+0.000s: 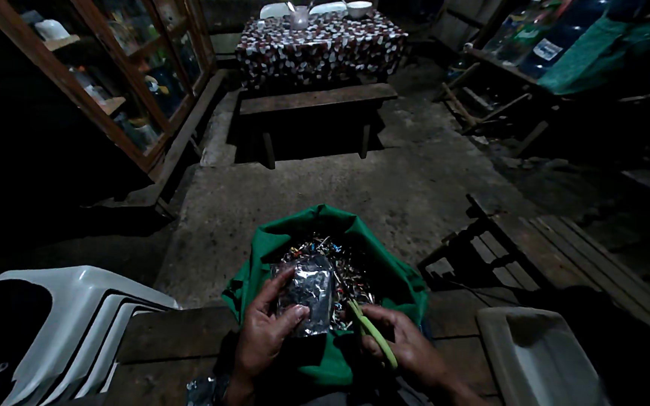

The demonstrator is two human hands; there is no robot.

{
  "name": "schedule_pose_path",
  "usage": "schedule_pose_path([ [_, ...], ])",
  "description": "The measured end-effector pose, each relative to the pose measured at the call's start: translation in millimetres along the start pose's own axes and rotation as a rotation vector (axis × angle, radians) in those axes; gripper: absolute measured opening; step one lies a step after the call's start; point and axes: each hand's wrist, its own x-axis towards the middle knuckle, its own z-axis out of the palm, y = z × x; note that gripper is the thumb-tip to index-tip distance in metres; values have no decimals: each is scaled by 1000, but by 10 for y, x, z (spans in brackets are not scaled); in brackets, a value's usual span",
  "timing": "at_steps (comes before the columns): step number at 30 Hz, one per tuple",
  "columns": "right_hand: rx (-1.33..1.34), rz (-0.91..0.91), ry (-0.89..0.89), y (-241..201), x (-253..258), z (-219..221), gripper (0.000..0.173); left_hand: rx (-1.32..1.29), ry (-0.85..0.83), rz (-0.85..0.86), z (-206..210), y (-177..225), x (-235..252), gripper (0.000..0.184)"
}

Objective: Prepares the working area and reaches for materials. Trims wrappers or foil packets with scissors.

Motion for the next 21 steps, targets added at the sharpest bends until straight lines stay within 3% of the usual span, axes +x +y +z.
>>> schedule_pose_path([
  [5,-6,-16,8,-1,52,-8,50,40,-3,-12,13,17,-15,58],
  [9,-8,-44,0,5,59,-11,44,43,4,-17,-4,23,-3,58],
  [17,-34,30,-50,-58,113,-17,49,17,2,-59,-18,71,2,59],
  [21,-47,-14,-58,-47,139,-3,42,-19,-5,-58,-53,69,9,59],
])
